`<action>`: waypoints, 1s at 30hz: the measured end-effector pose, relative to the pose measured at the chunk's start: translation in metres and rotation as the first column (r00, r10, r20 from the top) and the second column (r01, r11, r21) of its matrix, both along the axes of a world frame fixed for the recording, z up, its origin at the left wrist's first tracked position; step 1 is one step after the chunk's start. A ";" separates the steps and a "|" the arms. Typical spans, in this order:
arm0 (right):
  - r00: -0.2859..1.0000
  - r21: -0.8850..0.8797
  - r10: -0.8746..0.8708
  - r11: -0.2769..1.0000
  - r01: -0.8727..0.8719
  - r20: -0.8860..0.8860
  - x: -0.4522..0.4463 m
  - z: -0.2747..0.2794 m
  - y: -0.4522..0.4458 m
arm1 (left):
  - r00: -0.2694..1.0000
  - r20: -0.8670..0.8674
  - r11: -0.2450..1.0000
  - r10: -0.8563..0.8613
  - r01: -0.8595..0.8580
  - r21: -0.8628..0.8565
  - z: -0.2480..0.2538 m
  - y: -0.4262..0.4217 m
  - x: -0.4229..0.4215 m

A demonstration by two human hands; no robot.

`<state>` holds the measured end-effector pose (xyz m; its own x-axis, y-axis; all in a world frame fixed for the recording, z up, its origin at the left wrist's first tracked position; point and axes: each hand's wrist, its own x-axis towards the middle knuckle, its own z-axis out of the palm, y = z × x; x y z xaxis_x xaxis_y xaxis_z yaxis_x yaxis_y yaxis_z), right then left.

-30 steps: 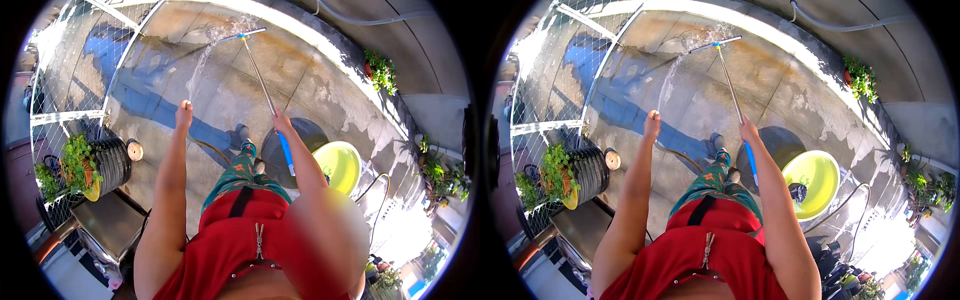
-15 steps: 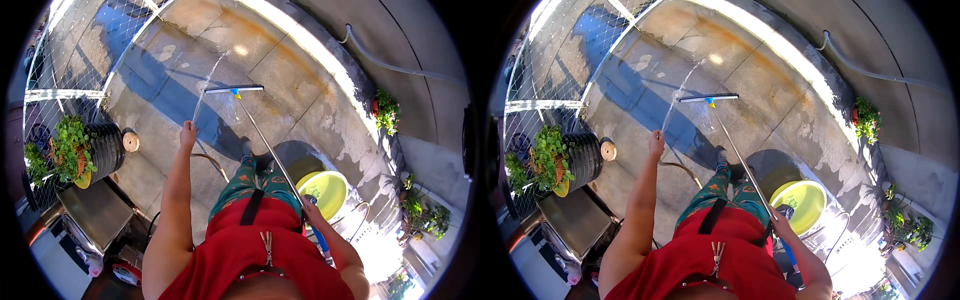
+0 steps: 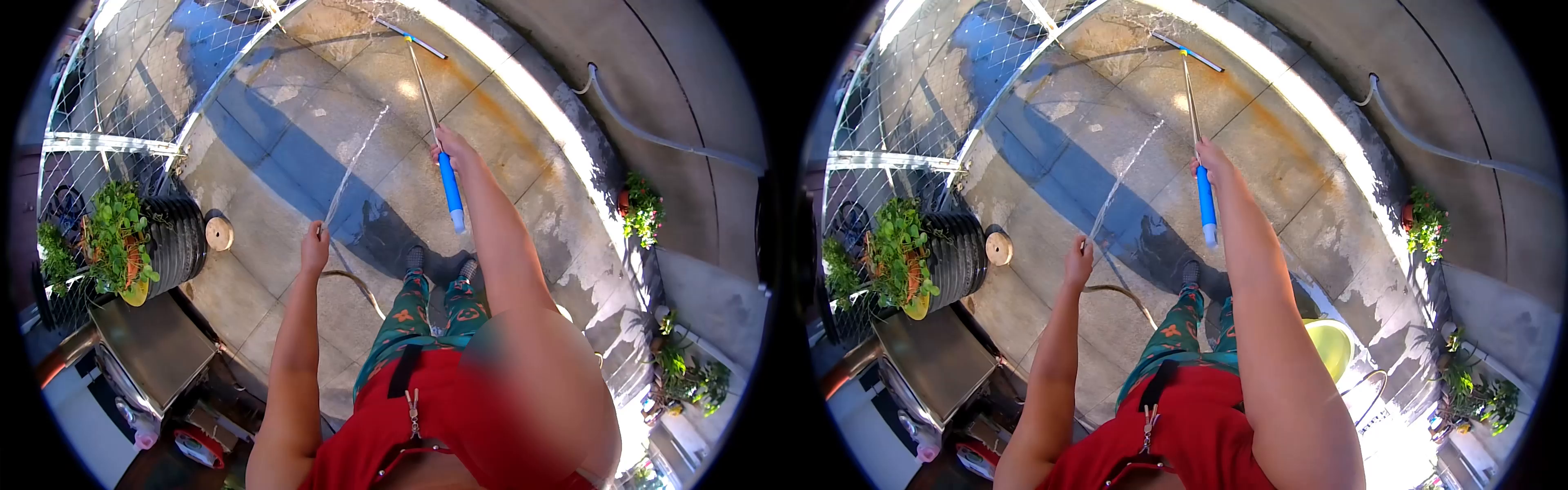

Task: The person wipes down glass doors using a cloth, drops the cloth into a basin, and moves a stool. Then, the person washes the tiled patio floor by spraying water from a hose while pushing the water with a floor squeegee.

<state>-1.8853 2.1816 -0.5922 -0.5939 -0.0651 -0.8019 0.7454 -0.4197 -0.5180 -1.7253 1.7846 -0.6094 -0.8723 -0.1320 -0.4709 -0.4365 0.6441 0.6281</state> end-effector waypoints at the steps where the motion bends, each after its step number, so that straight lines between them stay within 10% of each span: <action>1: 0.999 0.049 0.038 0.998 -0.037 -0.012 -0.003 0.003 -0.003 | 1.000 0.025 1.000 0.012 -0.012 0.001 0.007 -0.001 0.003; 7: 0.938 0.325 0.299 0.882 -0.342 0.177 0.193 0.070 0.046 | 0.998 -0.046 0.995 0.053 -0.056 -0.085 -0.015 -0.027 0.015; 14: 0.721 0.198 0.508 0.736 -0.647 0.470 0.376 0.193 0.073 | 0.967 -0.067 0.945 0.246 -0.255 -0.203 -0.023 -0.063 0.025; 22: 0.261 0.698 0.914 -0.035 -0.715 0.312 0.237 0.095 0.014 | 0.911 -0.078 0.868 0.405 -0.410 -0.280 -0.020 -0.095 0.050; 30: 0.218 0.792 0.947 -0.057 -0.607 0.236 0.120 0.041 -0.176 | 0.899 -0.042 0.848 0.436 -0.426 -0.317 -0.004 -0.097 0.076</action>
<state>-1.7651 2.0059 -0.5515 -0.7027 -0.3053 -0.6426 0.0218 0.8936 -0.4484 -1.6496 1.6879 -0.6138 -0.6800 -0.6344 -0.3676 -0.7309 0.5460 0.4095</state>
